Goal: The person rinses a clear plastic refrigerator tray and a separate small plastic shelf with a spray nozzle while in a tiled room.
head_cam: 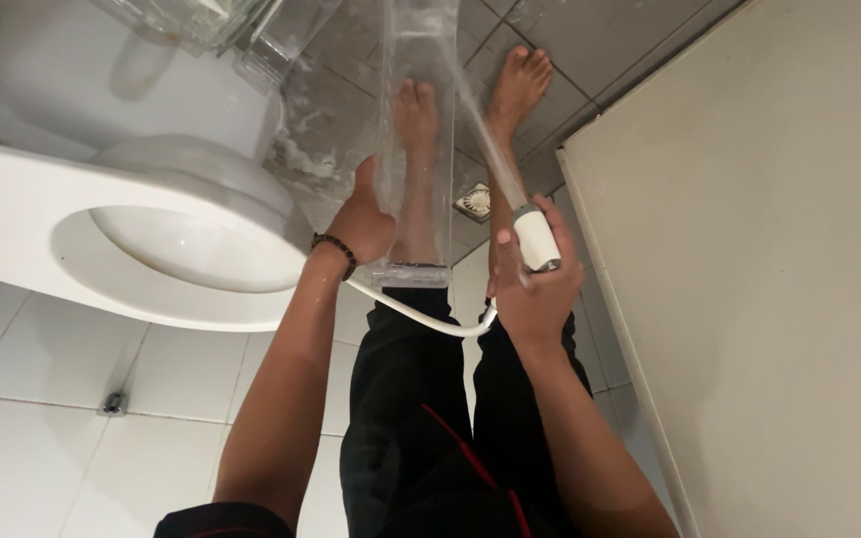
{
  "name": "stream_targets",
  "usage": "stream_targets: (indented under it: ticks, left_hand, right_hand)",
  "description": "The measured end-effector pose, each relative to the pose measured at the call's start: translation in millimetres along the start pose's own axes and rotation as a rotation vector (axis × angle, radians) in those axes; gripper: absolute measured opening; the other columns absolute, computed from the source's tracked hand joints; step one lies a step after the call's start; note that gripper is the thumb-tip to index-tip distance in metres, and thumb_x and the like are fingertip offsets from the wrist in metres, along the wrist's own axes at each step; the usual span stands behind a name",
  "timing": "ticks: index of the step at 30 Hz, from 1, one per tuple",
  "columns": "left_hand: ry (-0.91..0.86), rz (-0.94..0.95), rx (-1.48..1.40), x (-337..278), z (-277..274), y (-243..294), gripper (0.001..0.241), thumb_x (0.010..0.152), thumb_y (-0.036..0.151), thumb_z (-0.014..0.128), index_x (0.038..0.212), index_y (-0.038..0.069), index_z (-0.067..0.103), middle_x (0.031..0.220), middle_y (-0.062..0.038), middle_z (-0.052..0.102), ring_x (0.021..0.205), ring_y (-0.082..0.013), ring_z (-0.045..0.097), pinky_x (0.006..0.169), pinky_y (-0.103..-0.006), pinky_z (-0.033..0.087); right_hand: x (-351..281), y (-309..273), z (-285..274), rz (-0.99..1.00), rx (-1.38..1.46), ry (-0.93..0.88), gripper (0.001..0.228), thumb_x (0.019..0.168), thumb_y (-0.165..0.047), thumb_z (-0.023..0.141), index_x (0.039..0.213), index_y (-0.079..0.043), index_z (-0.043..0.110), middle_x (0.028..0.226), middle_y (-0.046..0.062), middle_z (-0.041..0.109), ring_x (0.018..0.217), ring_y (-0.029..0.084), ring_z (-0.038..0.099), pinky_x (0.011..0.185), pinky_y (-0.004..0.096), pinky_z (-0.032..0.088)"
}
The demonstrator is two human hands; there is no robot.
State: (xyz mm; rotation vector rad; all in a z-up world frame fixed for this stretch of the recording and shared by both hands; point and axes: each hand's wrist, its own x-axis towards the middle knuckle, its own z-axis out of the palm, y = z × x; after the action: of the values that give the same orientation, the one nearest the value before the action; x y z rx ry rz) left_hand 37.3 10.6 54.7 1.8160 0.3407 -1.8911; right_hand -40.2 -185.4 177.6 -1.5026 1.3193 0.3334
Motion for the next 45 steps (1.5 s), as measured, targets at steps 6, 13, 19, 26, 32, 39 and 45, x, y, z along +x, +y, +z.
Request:
stream_targets:
  ticks: [6, 13, 19, 26, 32, 39, 45]
  left_hand:
    - [-0.039, -0.043, 0.001, -14, -12, 6, 0.095, 0.08, -0.007, 0.047, 0.162, 0.011, 0.002, 0.124, -0.028, 0.064, 0.098, -0.0353, 0.07, 0.089, -0.0405, 0.055]
    - [-0.055, -0.06, -0.159, -11, -20, -8, 0.083, 0.081, -0.008, 0.052, 0.156, 0.016, 0.027, 0.118, -0.022, 0.07, 0.093, -0.0272, 0.071, 0.073, -0.0369, 0.064]
    - [0.03, 0.306, 0.023, 25, -19, -39, 0.068, 0.078, -0.011, 0.051, 0.14, 0.013, 0.036, 0.117, -0.022, 0.071, 0.105, -0.0366, 0.069, 0.091, -0.0441, 0.053]
    - [0.135, 0.278, -0.063, 54, 15, -14, 0.063, 0.079, -0.01, 0.047, 0.136, 0.011, 0.034, 0.106, -0.028, 0.067, 0.106, -0.0473, 0.067, 0.095, -0.0473, 0.051]
    - [0.367, 0.405, -0.065, 84, 49, -5, 0.052, 0.085, -0.008, 0.05, 0.136, 0.005, 0.045, 0.127, -0.029, 0.063, 0.123, -0.0493, 0.06, 0.101, -0.049, 0.05]
    - [0.773, 0.8, 0.14, 157, 61, -28, 0.058, 0.095, -0.011, 0.048, 0.152, -0.003, 0.038, 0.154, -0.029, 0.046, 0.143, -0.0466, 0.045, 0.121, -0.0496, 0.037]
    - [0.62, 0.618, 0.234, 186, 34, -69, 0.037, 0.086, -0.011, 0.058, 0.122, -0.002, 0.058, 0.137, -0.026, 0.054, 0.124, -0.0467, 0.057, 0.104, -0.0473, 0.051]
  right_hand:
    - [3, 5, 0, -0.11, -0.055, 0.014, 0.048, 0.1, -0.022, 0.07, 0.138, 0.004, 0.057, 0.08, 0.008, 0.069, 0.057, 0.01, 0.064, 0.05, 0.025, 0.049]
    - [13, 8, -7, -0.503, -0.216, -0.016, 0.037, 0.114, -0.019, 0.075, 0.138, 0.004, 0.059, 0.096, 0.014, 0.071, 0.084, 0.019, 0.069, 0.079, 0.034, 0.055]
    - [20, -19, -15, 0.028, 0.131, 0.022, 0.047, 0.096, -0.016, 0.072, 0.136, 0.005, 0.057, 0.066, 0.005, 0.06, 0.046, 0.011, 0.056, 0.042, 0.027, 0.044]
    - [42, -1, -6, 0.081, 0.049, -0.043, 0.044, 0.095, -0.009, 0.071, 0.135, 0.006, 0.06, 0.069, 0.002, 0.063, 0.05, 0.009, 0.058, 0.044, 0.027, 0.046]
    - [39, 25, 11, 0.121, 0.219, -0.153, 0.043, 0.097, -0.011, 0.071, 0.135, 0.004, 0.058, 0.065, 0.004, 0.059, 0.048, 0.01, 0.055, 0.044, 0.027, 0.045]
    - [61, 40, 13, -0.002, 0.1, -0.088, 0.042, 0.103, -0.01, 0.072, 0.14, 0.005, 0.059, 0.084, 0.004, 0.063, 0.062, 0.01, 0.057, 0.052, 0.028, 0.047]
    - [80, 95, 20, 0.197, 0.185, -0.039, 0.044, 0.102, -0.012, 0.07, 0.142, 0.002, 0.057, 0.079, 0.002, 0.061, 0.063, 0.009, 0.056, 0.052, 0.029, 0.047]
